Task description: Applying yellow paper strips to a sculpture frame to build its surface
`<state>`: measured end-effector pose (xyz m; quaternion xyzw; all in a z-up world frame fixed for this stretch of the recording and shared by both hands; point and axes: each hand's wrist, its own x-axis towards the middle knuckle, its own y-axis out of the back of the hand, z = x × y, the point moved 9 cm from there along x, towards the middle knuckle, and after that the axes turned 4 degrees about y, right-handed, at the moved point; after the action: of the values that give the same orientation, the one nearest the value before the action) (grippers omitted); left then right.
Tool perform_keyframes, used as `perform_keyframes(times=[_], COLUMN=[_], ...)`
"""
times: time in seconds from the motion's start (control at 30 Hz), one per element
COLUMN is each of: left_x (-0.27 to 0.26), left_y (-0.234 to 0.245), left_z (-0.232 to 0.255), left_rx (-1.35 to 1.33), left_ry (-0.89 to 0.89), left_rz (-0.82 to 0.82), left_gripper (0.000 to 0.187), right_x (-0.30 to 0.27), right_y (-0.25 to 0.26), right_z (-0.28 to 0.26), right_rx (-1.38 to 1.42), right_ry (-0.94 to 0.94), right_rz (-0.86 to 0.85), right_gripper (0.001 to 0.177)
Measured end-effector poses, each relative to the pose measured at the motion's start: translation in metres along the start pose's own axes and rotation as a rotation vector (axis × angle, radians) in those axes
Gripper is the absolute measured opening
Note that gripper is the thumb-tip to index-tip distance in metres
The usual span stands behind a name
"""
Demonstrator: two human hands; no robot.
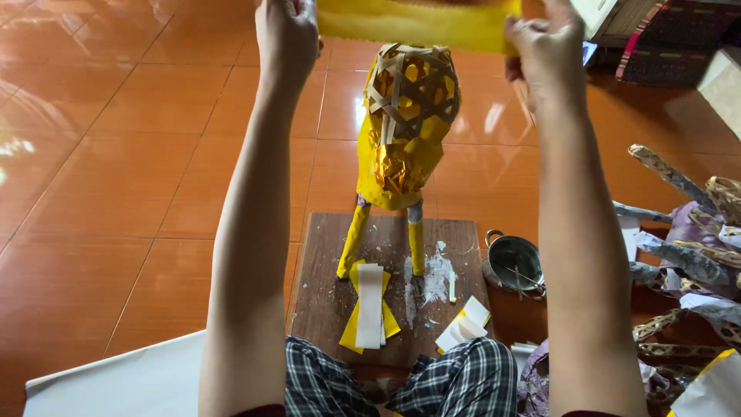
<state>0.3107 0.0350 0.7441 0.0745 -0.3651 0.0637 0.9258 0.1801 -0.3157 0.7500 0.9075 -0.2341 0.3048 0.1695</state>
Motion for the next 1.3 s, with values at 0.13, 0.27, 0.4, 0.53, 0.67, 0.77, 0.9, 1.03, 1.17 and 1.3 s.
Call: perform_keyframes(times=[0.13, 0.27, 0.4, 0.53, 0.67, 0.77, 0.9, 1.03, 1.17, 1.3], left_x=[-0.004, -0.034, -0.048, -0.040, -0.038, -0.047, -0.057, -0.061, -0.069, -0.054], left_y=[-0.022, -0.035, -0.049, -0.051, -0.044, -0.050, -0.052, -0.058, -0.064, -0.059], left_z=[-0.027, -0.029, -0.040, -0.044, -0.037, -0.037, -0.037, -0.033, -0.035, -0.047], left_rx=[0.106, 0.151, 0.159, 0.091, 0.068, 0.113, 0.087, 0.122, 0.034, 0.054], left_ry=[0.165, 0.323, 0.315, 0.273, 0.312, 0.305, 0.343, 0.270, 0.296, 0.248], left_rz=[-0.242, -0.415, -0.450, -0.374, -0.366, -0.419, -0.454, -0.475, -0.483, -0.440], left_gripper=[0.017, 0.041, 0.043, 0.035, 0.025, 0.032, 0.038, 0.035, 0.038, 0.026], right_x=[-0.020, -0.033, -0.042, -0.038, -0.041, -0.043, -0.045, -0.051, -0.053, -0.054], right_y=[-0.017, -0.022, -0.032, -0.030, -0.027, -0.033, -0.036, -0.041, -0.048, -0.045], right_z=[-0.006, 0.001, 0.016, 0.003, -0.001, 0.008, 0.021, 0.008, 0.009, -0.004], right_rx=[-0.092, -0.128, -0.047, -0.017, -0.125, -0.050, 0.022, -0.011, -0.066, -0.178], right_ry=[-0.195, -0.278, -0.281, -0.112, -0.193, -0.177, -0.212, -0.148, 0.024, 0.216], right_rz=[-0.171, -0.262, -0.288, -0.195, -0.178, -0.234, -0.219, -0.219, -0.239, -0.180], right_gripper=[0.032, 0.019, 0.028, 0.020, 0.019, 0.023, 0.021, 0.024, 0.028, 0.020])
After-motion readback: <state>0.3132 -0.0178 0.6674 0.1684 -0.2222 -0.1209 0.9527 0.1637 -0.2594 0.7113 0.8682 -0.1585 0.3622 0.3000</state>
